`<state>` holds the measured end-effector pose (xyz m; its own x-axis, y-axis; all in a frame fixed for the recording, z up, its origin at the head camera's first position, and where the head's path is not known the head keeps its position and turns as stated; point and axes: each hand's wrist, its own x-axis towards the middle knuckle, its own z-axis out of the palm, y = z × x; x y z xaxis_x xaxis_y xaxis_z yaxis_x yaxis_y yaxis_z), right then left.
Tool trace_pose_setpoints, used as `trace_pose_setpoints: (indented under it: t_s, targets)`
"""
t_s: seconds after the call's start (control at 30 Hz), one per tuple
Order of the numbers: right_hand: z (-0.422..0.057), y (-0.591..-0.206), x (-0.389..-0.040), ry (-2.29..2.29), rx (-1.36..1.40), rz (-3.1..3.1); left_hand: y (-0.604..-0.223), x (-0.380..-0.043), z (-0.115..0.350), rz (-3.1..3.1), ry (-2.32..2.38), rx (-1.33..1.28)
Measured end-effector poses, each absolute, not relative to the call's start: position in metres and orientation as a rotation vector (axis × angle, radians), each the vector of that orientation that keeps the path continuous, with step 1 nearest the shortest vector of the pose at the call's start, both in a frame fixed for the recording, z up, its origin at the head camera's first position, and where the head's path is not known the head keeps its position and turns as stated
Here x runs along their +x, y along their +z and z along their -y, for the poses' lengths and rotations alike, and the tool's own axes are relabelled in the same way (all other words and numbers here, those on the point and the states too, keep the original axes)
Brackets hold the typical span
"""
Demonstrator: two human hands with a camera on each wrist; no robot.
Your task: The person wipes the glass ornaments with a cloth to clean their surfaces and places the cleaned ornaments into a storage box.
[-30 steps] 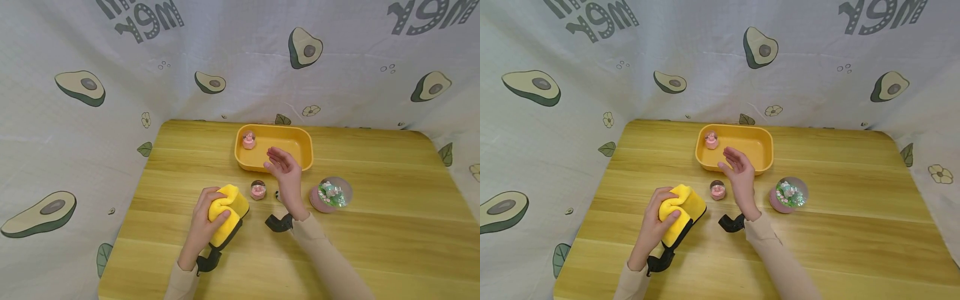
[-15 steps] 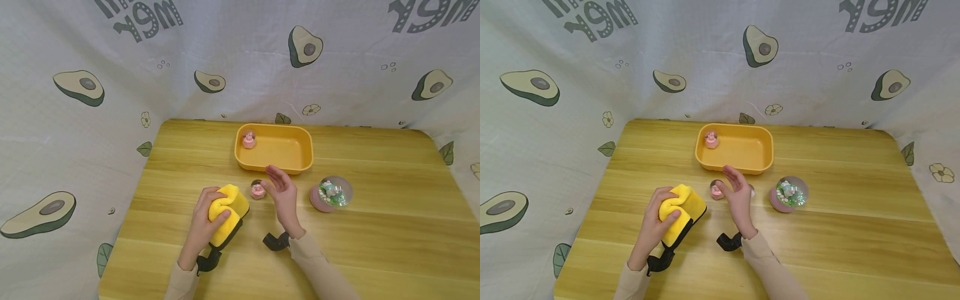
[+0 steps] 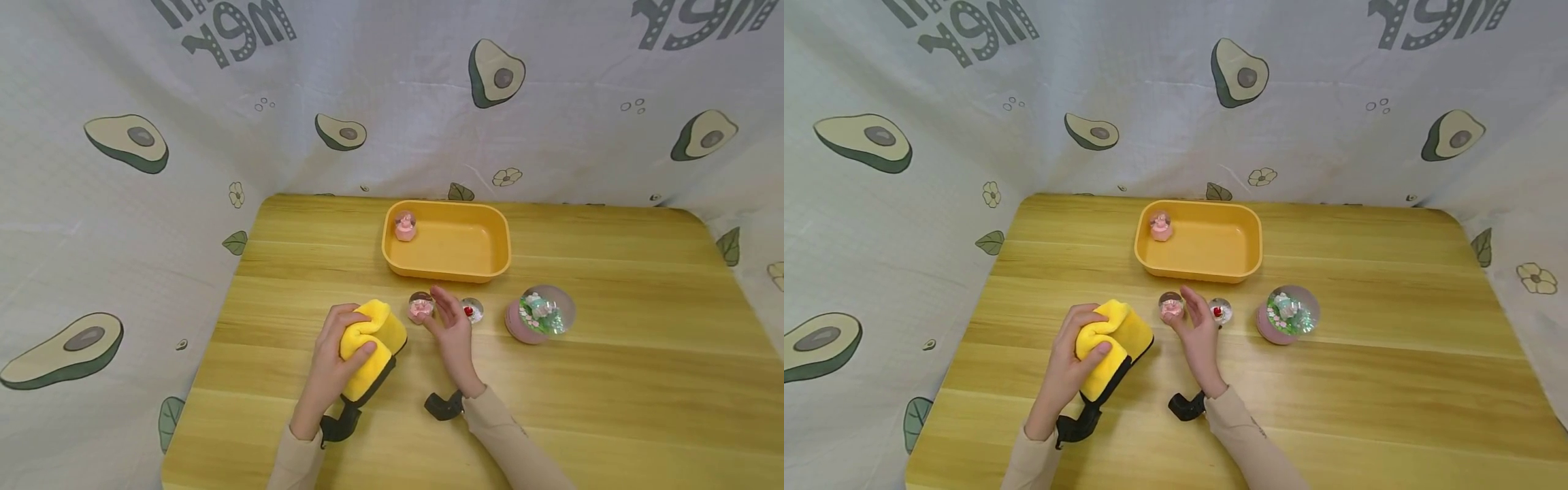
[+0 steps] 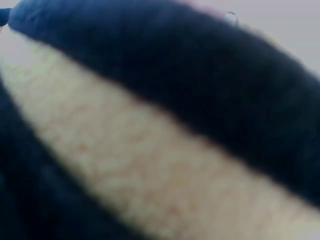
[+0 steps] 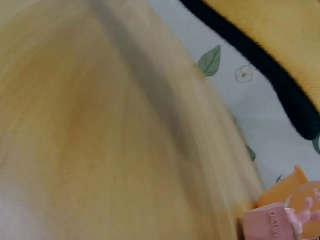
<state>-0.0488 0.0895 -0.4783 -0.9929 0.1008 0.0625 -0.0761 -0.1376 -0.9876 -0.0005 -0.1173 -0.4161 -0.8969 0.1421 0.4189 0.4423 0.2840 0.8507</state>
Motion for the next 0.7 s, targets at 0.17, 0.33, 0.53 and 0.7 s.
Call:
trace_pose_setpoints:
  t_s: [0.17, 0.33, 0.53, 0.7]
  targets:
    - [-0.085, -0.478, -0.047, 2.288, -0.04, 2.024, -0.415, 0.0, 0.117, 2.304, -1.658, -0.532]
    - [-0.08, -0.467, -0.044, 2.245, -0.05, 2.08, -0.415, 0.001, 0.117, 2.302, -1.659, -0.533]
    - [-0.077, -0.466, -0.045, 2.192, -0.067, 2.141, -0.416, 0.001, 0.118, 2.3, -1.656, -0.539]
    - [-0.077, -0.469, -0.046, 2.151, -0.072, 2.191, -0.417, 0.001, 0.118, 2.294, -1.651, -0.548]
